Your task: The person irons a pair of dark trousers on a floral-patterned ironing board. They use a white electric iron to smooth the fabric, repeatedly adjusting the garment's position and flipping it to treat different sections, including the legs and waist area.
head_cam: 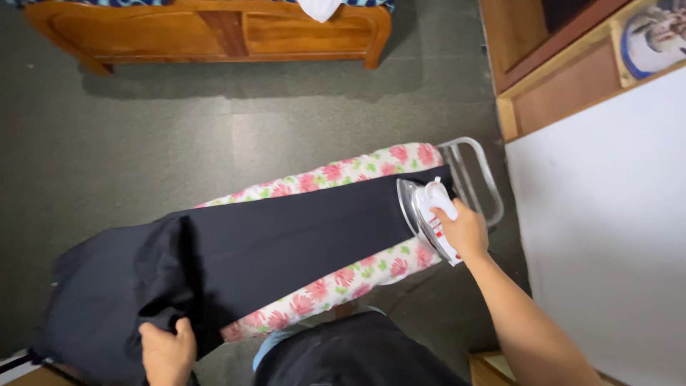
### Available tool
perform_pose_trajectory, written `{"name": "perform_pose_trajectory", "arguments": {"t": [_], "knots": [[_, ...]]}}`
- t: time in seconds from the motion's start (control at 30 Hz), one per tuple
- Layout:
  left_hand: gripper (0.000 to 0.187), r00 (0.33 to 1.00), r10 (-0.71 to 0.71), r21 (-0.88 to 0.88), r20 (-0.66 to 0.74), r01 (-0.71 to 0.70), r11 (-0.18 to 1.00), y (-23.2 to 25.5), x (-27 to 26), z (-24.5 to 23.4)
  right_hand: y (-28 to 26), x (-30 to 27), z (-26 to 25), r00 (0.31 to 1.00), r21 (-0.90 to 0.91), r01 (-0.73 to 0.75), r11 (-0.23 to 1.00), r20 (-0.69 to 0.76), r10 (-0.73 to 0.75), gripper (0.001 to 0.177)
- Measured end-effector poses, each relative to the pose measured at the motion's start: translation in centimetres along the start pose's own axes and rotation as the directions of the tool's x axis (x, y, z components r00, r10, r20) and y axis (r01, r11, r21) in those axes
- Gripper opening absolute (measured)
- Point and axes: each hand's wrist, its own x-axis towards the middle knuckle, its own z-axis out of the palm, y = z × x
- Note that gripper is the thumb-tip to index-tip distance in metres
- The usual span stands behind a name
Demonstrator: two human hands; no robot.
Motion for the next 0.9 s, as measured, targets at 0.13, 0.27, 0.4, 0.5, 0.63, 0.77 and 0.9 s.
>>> {"name": "perform_pose_trajectory", "arguments": {"t": [0.13, 0.27, 0.4, 0.5, 0.63, 0.77, 0.9], "knots": [[0.096, 0.998, -0.060, -0.056, 0.023, 0.061, 0.997, 1.8, -0.9, -0.8, 3.7, 2.7, 0.3, 0.997, -0.043, -0.051, 0.998, -0.055, 0.049, 0.041], [0.129, 0.999, 0.045, -0.177, 0.015, -0.042, 0.983, 4.8, -0.8, -2.1, 8.2, 6.9, -2.3, 0.982, 0.206, -0.144, 0.968, -0.093, 0.165, 0.039], [0.110, 0.949, 0.291, -0.205, -0.122, -0.311, 0.928, 8.9, -2.2, -5.3, 10.2, 10.2, -2.1, 0.988, -0.115, -0.154, 0.981, -0.046, 0.149, 0.039], [0.087, 0.993, 0.097, -0.047, 0.069, -0.094, 0.994, 11.8, -3.2, -6.6, 11.7, 12.4, 1.4, 0.974, 0.059, -0.226, 0.972, 0.042, 0.224, 0.040], [0.031, 0.972, 0.228, 0.118, 0.051, -0.232, 0.965, 13.2, -2.3, -5.9, 12.5, 13.1, 3.4, 0.936, 0.335, -0.352, 0.874, 0.149, 0.320, 0.046], [0.033, 0.937, 0.302, 0.217, -0.173, -0.263, 0.940, 14.2, -1.4, -5.9, 5.3, 10.2, 2.5, 0.960, -0.304, -0.129, 0.944, -0.277, 0.042, 0.059], [0.070, 0.920, 0.298, 0.230, -0.253, -0.242, 0.943, 14.2, 1.1, -5.3, -9.7, 3.3, 7.0, 0.868, -0.226, 0.482, 0.847, -0.012, -0.497, 0.063]]}}
